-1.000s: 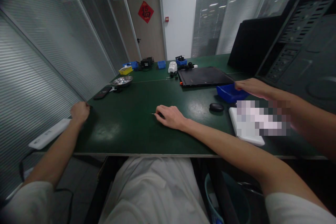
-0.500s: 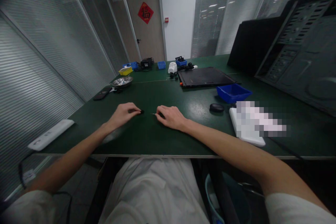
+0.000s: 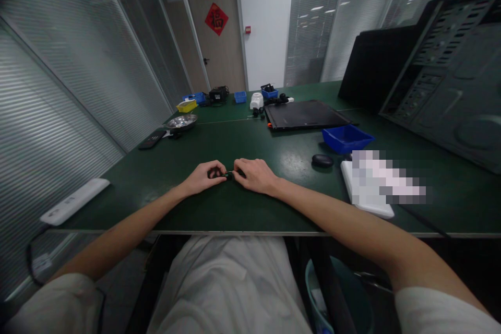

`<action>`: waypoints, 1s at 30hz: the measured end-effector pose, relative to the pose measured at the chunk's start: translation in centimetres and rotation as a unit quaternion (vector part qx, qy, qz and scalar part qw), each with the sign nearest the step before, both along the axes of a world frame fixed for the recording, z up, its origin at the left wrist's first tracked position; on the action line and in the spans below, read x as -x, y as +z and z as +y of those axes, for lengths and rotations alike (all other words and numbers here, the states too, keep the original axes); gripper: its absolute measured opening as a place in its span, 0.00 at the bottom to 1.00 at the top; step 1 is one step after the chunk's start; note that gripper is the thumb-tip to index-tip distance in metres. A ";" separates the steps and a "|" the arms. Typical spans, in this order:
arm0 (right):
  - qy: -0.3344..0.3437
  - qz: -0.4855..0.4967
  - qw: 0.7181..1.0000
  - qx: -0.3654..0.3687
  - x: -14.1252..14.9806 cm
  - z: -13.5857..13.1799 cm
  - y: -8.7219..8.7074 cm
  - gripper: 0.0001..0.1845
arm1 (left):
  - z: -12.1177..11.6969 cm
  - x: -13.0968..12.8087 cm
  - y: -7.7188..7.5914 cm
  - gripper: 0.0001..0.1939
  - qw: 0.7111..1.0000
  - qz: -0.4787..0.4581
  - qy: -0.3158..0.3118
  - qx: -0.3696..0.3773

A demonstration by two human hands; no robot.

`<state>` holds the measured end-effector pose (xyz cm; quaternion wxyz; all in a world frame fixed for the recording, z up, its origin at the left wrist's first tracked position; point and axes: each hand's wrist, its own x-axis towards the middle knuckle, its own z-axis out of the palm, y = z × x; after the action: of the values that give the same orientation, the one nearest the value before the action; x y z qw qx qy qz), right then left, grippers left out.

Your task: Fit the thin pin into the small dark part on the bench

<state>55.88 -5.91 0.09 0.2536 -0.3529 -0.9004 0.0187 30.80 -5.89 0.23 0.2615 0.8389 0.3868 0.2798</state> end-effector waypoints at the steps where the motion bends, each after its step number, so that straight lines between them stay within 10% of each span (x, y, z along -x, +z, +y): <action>1: 0.002 -0.002 1.000 0.002 0.0 0.0 0.0 0.08 | 0.0 0.0 -0.1 0.14 1.000 0.004 0.006 0.006; 30: 0.016 -0.037 0.999 0.000 0.1 -0.4 0.3 0.09 | -0.3 0.6 0.4 0.12 1.000 -0.008 0.000 -0.021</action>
<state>55.83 -6.36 0.39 0.2200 -0.3391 -0.9146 0.0098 30.23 -6.15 0.61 0.2467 0.8418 0.3790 0.2948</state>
